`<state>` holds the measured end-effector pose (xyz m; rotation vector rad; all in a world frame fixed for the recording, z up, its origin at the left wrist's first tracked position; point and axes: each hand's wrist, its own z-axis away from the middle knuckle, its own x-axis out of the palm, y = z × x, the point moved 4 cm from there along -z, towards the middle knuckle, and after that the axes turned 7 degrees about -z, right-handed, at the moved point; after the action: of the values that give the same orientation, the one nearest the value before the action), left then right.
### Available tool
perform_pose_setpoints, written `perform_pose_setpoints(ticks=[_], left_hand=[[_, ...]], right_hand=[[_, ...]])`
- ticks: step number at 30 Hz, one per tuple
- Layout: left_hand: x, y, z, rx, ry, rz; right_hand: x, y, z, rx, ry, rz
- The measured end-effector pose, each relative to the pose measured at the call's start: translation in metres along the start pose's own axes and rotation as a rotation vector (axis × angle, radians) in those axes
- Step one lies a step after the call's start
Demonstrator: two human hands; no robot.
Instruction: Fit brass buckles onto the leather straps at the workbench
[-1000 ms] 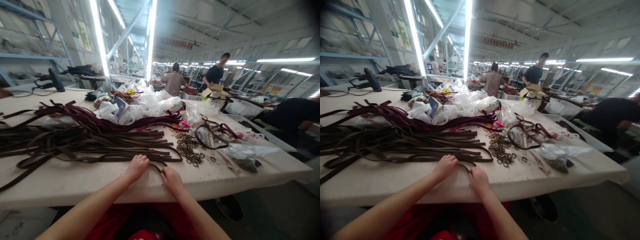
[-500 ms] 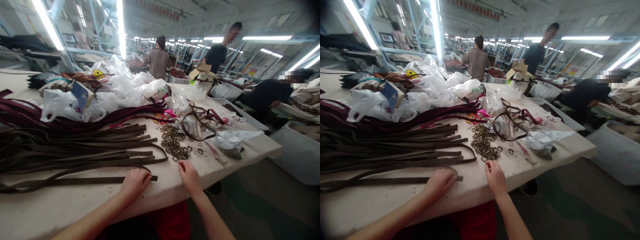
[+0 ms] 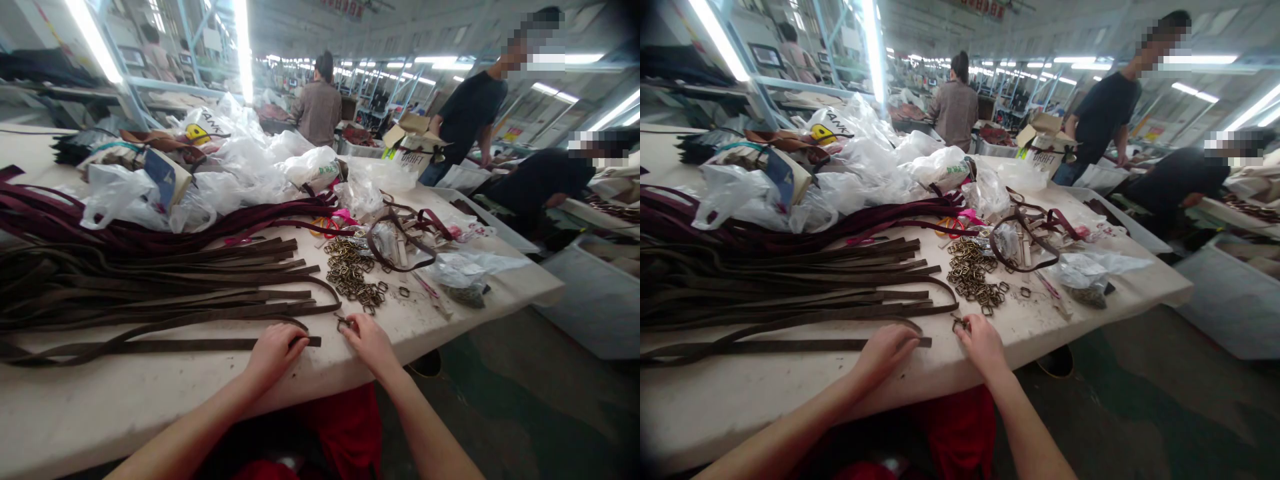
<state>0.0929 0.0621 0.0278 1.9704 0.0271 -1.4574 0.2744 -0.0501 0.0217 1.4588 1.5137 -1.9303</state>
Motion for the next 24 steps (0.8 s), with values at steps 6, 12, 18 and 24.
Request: perform_pose_setpoints(ticks=[6,12,18,24], left_hand=[[0.001,-0.003,0.004,0.004,0.023,0.014],[0.000,0.002,0.004,0.014,0.016,-0.033],[-0.003,0.001,0.003,-0.024,0.019,0.033],[-0.008,0.001,0.001,-0.118,-0.045,0.310]], right_hand=[[0.005,-0.005,-0.008,0.065,-0.078,-0.077],[0.005,0.000,0.003,0.186,-0.066,-0.429],[0.011,-0.002,0.009,0.310,-0.174,-0.787],[0.028,-0.032,0.027,0.634,-0.245,-1.518]])
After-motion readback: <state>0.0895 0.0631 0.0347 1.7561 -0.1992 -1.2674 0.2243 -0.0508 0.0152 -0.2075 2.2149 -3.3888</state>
